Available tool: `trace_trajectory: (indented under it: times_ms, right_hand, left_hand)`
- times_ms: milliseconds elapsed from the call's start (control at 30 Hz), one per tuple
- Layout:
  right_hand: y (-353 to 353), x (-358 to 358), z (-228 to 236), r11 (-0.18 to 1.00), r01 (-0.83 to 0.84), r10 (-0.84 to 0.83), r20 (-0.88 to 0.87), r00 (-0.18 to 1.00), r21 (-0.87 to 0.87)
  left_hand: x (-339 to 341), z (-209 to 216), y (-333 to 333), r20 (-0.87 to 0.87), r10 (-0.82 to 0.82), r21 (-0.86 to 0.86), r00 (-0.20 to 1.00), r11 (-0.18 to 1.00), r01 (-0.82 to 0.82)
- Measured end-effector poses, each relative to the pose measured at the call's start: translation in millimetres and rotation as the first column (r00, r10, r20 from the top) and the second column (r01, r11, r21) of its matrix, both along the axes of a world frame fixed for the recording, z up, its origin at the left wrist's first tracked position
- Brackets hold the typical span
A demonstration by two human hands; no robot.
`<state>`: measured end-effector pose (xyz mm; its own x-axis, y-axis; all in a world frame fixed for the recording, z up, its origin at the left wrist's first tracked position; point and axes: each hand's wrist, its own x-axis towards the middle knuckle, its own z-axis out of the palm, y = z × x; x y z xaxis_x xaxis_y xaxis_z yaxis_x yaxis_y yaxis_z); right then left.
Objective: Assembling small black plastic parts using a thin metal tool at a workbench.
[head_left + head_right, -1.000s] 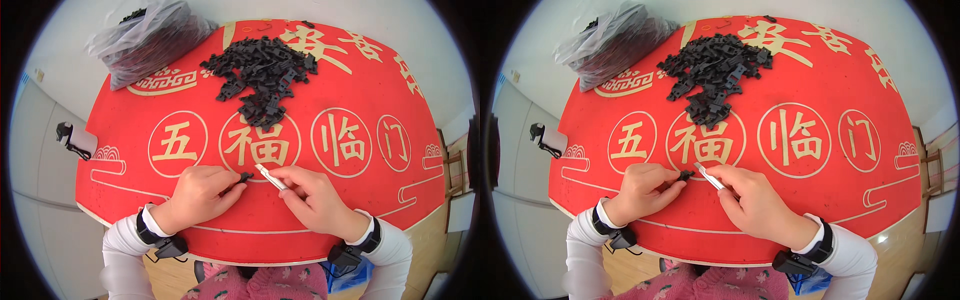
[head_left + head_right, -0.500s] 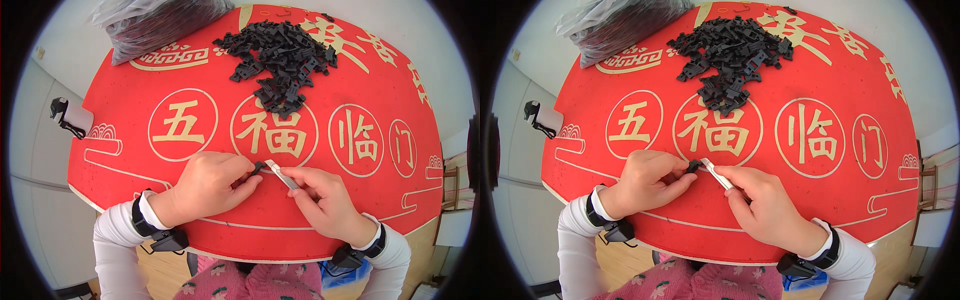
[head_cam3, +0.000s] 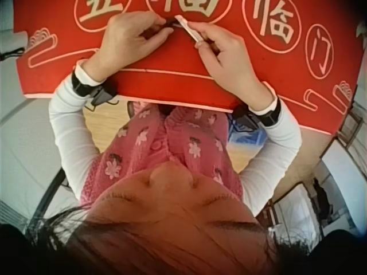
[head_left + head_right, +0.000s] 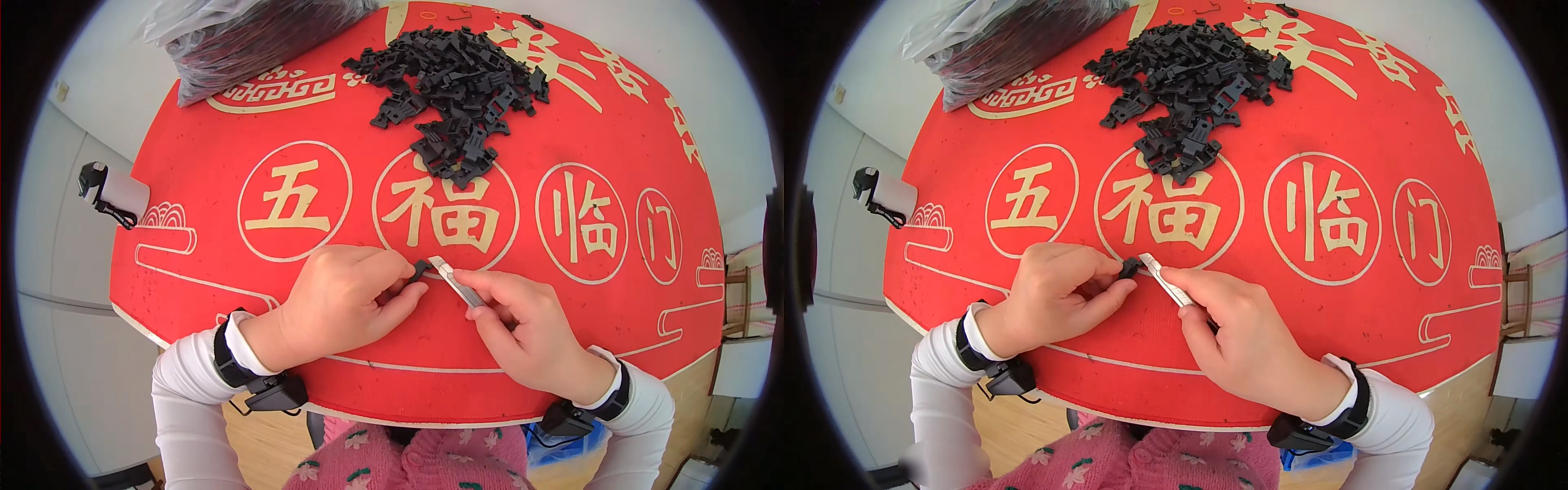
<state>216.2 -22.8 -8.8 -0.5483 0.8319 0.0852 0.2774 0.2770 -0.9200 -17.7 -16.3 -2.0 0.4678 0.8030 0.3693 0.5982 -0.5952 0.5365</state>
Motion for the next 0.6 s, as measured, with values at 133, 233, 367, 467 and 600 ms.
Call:
trace_trajectory:
  times_ms: [133,233,367,467,600]
  right_hand:
    - [-1.0,-1.5,-1.7,1.000,-0.001,0.001,-0.017,1.000,0.022]
    - [-1.7,-2.4,0.9,1.000,-0.003,0.003,0.003,1.000,0.015]
    - [-1.8,-4.2,4.1,1.000,0.017,-0.017,0.014,1.000,-0.006]
    - [-1.9,-4.5,5.0,1.000,0.016,-0.016,0.014,1.000,-0.017]
    - [-2.3,-4.3,4.5,1.000,0.010,-0.010,0.014,1.000,-0.013]
  left_hand:
    - [0.4,-0.3,-0.6,0.012,0.005,-0.015,1.000,1.000,-0.005]
    - [-0.1,-1.2,-0.5,0.015,0.004,-0.018,1.000,1.000,-0.004]
    - [0.1,-2.3,-0.1,0.024,0.014,-0.015,1.000,1.000,-0.014]
    - [0.6,-1.0,0.4,-0.004,-0.001,0.046,1.000,0.999,0.001]
    - [0.8,-1.4,-0.5,-0.015,-0.010,0.092,1.000,0.996,0.012]
